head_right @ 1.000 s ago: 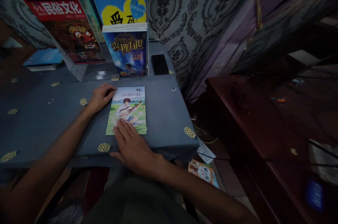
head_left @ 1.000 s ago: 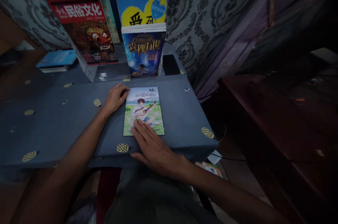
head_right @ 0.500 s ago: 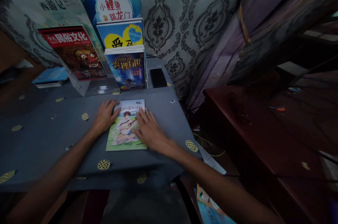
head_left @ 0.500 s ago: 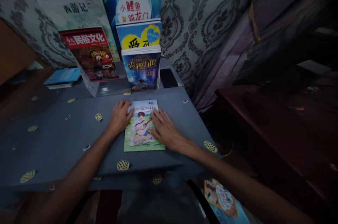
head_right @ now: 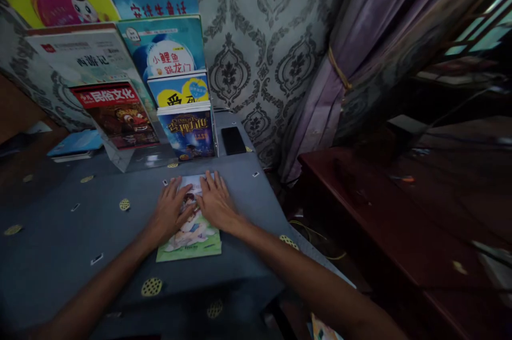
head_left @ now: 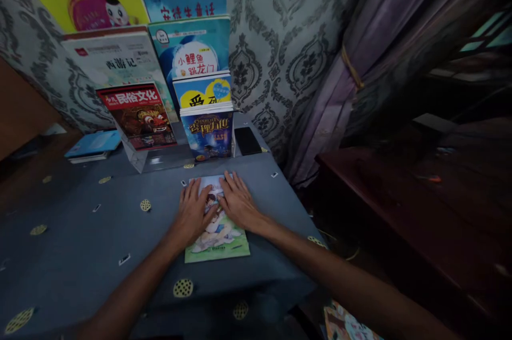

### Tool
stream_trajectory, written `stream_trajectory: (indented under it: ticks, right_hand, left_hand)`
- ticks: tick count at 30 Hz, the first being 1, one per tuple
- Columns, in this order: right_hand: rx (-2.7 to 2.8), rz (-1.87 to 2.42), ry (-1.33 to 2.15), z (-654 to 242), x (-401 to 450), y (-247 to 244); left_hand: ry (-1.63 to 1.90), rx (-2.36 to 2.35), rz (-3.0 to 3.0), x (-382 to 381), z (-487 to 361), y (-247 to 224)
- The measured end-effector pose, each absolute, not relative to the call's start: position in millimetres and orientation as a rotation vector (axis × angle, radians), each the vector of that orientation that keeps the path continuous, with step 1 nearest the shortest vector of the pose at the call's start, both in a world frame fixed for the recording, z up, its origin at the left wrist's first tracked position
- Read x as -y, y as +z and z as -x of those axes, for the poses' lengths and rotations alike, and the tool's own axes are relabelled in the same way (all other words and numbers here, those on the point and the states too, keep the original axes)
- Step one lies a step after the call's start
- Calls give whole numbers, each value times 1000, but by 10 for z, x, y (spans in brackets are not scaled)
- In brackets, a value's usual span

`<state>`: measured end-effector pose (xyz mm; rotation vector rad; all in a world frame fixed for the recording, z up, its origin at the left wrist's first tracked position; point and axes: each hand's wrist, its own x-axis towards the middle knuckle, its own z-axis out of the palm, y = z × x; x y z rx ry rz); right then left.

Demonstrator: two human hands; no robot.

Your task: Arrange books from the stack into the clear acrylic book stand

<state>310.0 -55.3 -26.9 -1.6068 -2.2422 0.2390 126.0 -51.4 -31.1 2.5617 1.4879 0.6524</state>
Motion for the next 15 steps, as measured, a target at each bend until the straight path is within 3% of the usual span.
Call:
stream_trajectory:
  ticks: [7, 15]
  right_hand:
    - [2194, 1577, 97, -3084, 691, -452]
    - [2152, 1482, -48, -3132, 643, -707]
  left_hand:
    - [964, -1372, -2074, 503, -1235, -274]
    - [1348, -1076, -881, 244, -1082, -251]
